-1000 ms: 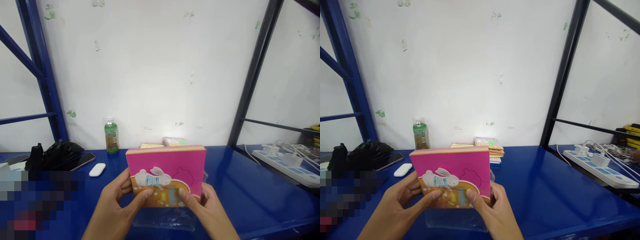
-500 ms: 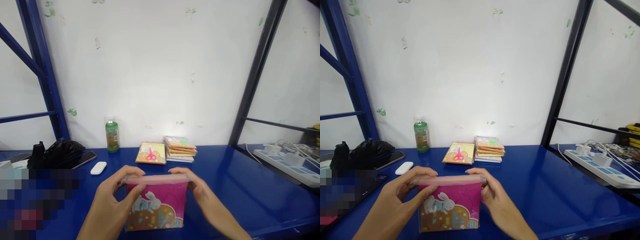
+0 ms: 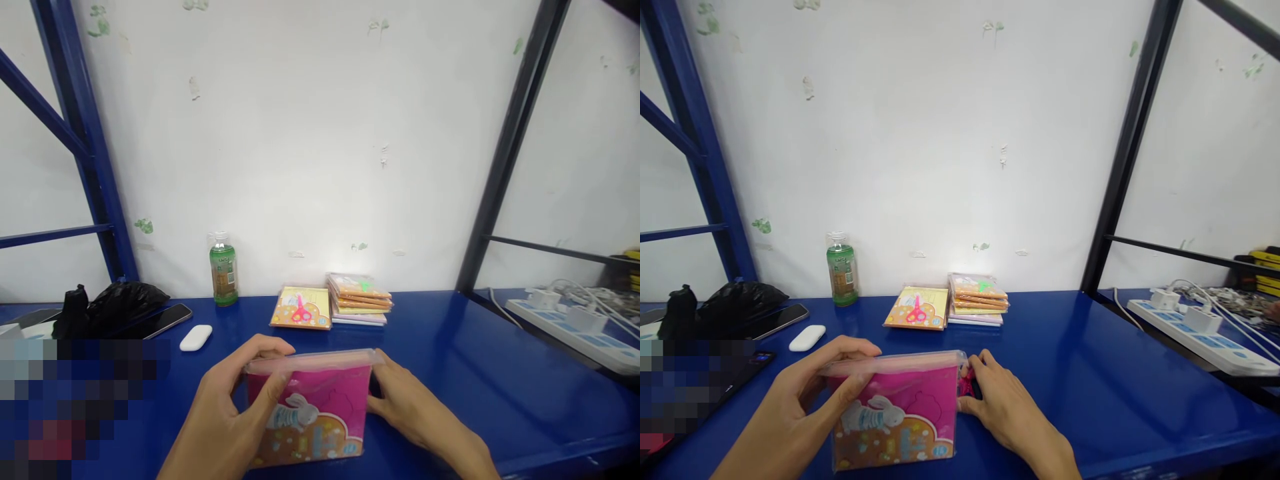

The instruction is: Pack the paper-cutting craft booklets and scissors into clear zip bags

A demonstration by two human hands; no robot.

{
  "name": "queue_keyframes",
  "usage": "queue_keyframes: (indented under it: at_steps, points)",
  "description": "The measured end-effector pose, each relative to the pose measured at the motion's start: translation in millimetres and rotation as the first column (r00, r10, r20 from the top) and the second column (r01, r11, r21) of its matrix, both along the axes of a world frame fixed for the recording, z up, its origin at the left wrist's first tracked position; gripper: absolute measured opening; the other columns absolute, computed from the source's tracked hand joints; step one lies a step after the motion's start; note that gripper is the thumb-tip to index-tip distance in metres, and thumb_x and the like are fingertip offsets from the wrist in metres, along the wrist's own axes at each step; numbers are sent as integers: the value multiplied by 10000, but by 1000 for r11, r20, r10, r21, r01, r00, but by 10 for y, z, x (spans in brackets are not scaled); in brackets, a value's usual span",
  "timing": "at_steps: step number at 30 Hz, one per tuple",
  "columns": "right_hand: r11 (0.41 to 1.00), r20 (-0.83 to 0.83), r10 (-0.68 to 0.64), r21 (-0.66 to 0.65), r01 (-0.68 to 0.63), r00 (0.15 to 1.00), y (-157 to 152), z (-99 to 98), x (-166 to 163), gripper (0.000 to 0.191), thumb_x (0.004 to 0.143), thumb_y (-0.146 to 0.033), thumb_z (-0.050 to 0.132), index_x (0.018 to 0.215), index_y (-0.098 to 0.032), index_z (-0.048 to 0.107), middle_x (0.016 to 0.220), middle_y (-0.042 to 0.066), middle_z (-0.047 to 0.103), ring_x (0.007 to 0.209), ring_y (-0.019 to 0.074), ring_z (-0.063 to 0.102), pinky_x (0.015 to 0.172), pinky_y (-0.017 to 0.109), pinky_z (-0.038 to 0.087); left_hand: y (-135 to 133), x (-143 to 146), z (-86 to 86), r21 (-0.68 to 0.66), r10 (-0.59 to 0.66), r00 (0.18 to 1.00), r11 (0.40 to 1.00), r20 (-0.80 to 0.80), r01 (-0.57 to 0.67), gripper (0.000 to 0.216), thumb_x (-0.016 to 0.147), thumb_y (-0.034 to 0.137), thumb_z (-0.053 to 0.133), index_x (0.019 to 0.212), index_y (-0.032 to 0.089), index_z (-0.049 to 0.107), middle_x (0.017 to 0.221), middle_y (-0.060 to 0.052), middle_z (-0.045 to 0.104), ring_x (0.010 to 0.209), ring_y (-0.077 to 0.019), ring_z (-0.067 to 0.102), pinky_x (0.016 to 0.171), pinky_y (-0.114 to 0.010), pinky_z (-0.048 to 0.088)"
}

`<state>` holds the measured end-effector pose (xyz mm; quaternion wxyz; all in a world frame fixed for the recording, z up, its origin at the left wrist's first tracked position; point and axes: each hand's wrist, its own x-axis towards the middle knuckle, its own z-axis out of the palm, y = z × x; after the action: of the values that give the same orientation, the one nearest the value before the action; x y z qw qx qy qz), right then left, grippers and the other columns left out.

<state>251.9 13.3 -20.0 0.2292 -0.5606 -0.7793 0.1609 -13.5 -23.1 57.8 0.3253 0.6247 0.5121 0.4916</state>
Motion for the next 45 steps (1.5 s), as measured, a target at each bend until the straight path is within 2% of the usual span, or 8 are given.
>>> queue_keyframes:
  at_steps: [14, 18, 22, 24, 28, 30, 37, 45]
  points:
    - [997, -46, -41, 64, 44, 998, 32, 16, 9, 176, 970, -404, 564, 943, -233, 594, 996, 47, 655, 780, 210, 653, 733, 332, 501, -16, 15, -9, 2, -85, 996, 996, -9, 85, 343, 858, 565, 636, 1015, 265, 690, 1016, -11, 774, 911, -230, 736, 758, -240, 562]
    - [986, -261, -107, 93, 136, 959, 102, 101, 31, 203, 989, -419, 520, 928, -232, 571, 804, 26, 693, 685, 206, 652, 635, 315, 503, -22, 18, -37, 10, -85, 996, 996, -7, 85, 343, 875, 556, 622, 1067, 276, 671, 1106, -3, 779, 963, -230, 739, 783, -252, 567]
    - [948, -592, -78, 204, 244, 802, 38, 243, 105, 279, 983, -494, 557, 1021, -227, 626, 927, 48, 748, 793, 207, 723, 713, 306, 586, -41, 16, -53, 11, -96, 995, 995, -20, 96, 364, 896, 570, 590, 1127, 294, 647, 1163, 15, 775, 1017, -227, 722, 785, -250, 566]
    - [878, -691, -54, 311, 364, 721, -57, 334, 93, 281, 969, -482, 602, 1048, -221, 671, 891, 36, 759, 753, 195, 736, 700, 293, 605, -50, 15, -54, 5, -100, 995, 995, -29, 100, 375, 899, 583, 577, 1141, 303, 640, 1201, 20, 762, 1048, -226, 714, 805, -246, 564]
    - [597, -796, -28, 472, 648, 605, -322, 483, -91, 213, 962, -395, 660, 1065, -223, 734, 780, 0, 748, 626, 151, 706, 662, 263, 599, -62, 20, -67, -6, -130, 990, 992, -61, 130, 392, 908, 613, 545, 1155, 324, 637, 1162, 28, 760, 1077, -229, 704, 839, -250, 555]
    - [521, -804, 7, 511, 684, 595, -453, 509, -211, 177, 978, -339, 650, 1092, -244, 747, 778, -11, 730, 598, 130, 676, 649, 258, 583, -55, 20, -97, -17, -123, 989, 992, -80, 122, 388, 916, 618, 532, 1175, 348, 635, 1218, 38, 739, 1154, -234, 673, 891, -258, 538]
    - [558, -418, 236, 798, 230, 877, -629, 354, -351, 445, 924, -46, 628, 1261, -322, 716, 906, 14, 753, 707, 155, 693, 559, 253, 538, -14, -19, -271, -35, -132, 976, 991, -173, 128, 454, 917, 658, 498, 1290, 414, 583, 1360, 42, 676, 1321, -279, 567, 1043, -365, 501]
    - [627, -345, 254, 770, 117, 904, -581, 311, -396, 301, 969, -142, 633, 1213, -307, 695, 924, 0, 797, 719, 155, 759, 533, 207, 546, -52, -2, -251, 55, -112, 975, 991, -190, 124, 409, 923, 603, 533, 1249, 373, 622, 1309, 28, 716, 1276, -267, 617, 986, -312, 551]
